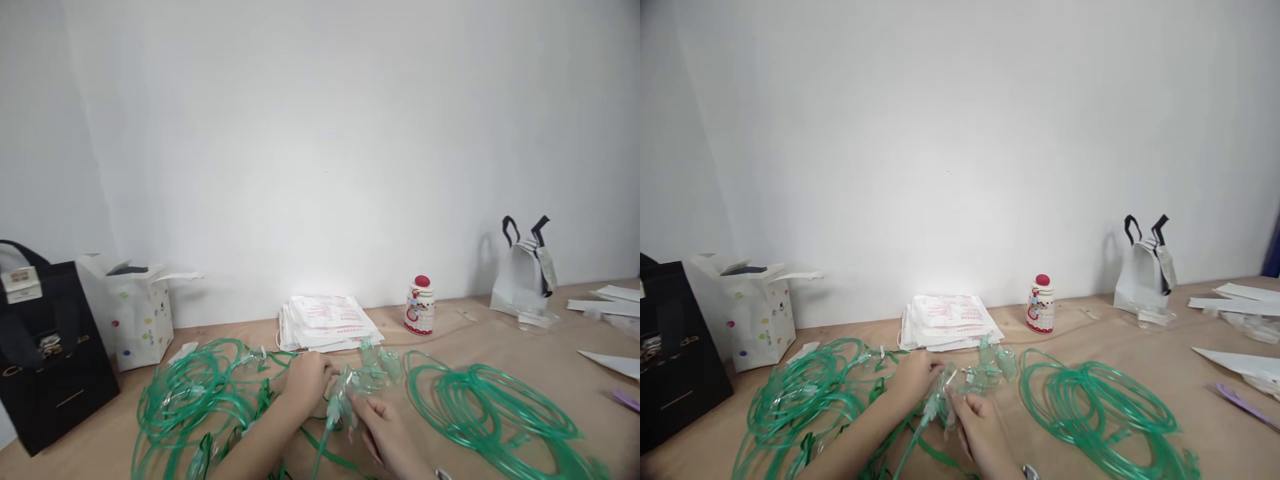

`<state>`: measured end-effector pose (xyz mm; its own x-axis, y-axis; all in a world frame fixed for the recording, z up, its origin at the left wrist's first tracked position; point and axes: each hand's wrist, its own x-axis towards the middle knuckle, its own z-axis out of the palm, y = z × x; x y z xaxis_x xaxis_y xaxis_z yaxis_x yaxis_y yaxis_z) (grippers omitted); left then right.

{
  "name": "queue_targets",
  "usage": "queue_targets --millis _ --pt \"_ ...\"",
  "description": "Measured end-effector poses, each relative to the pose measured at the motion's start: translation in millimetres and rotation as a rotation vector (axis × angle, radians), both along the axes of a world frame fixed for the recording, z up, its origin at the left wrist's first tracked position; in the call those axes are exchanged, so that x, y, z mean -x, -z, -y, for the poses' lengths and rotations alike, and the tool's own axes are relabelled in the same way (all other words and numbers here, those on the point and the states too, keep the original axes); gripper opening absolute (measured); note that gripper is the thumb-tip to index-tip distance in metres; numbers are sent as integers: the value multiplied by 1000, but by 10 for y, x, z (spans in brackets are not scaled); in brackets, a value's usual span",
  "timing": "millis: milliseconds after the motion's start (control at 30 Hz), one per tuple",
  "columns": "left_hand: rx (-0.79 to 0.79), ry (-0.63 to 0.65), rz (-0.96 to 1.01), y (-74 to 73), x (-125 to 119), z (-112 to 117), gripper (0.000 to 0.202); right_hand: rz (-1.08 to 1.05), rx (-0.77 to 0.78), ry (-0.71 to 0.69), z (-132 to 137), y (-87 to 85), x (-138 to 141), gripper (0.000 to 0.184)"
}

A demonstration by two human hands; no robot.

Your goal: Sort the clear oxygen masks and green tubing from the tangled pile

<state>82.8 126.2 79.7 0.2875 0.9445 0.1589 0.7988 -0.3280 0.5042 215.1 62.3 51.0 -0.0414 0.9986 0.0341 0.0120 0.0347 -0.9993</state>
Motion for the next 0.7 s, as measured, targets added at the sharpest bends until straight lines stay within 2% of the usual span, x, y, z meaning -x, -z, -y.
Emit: queue_targets --millis 67,133,267,367,500,600,700 --pt "34 14 47 98 -96 -162 21 -79 62 49 -3 228 -31 55" --pt "84 37 106 232 -172 -298 25 -119 101 65 -11 366 -47 57" --pt "156 49 201 509 -260 -423 29 -108 96 80 -36 514 -36 62" --pt "153 68 263 611 -267 -401 28 -99 44 85 -37 583 -13 62" --pt "69 11 358 553 -193 -267 25 -82 14 133 -35 553 -34 60" --pt "77 -27 446 418 -94 -37 48 -61 -35 253 -45 447 -97 60" --pt "196 26 513 287 13 321 60 -30 -79 298 -41 363 -139 58"
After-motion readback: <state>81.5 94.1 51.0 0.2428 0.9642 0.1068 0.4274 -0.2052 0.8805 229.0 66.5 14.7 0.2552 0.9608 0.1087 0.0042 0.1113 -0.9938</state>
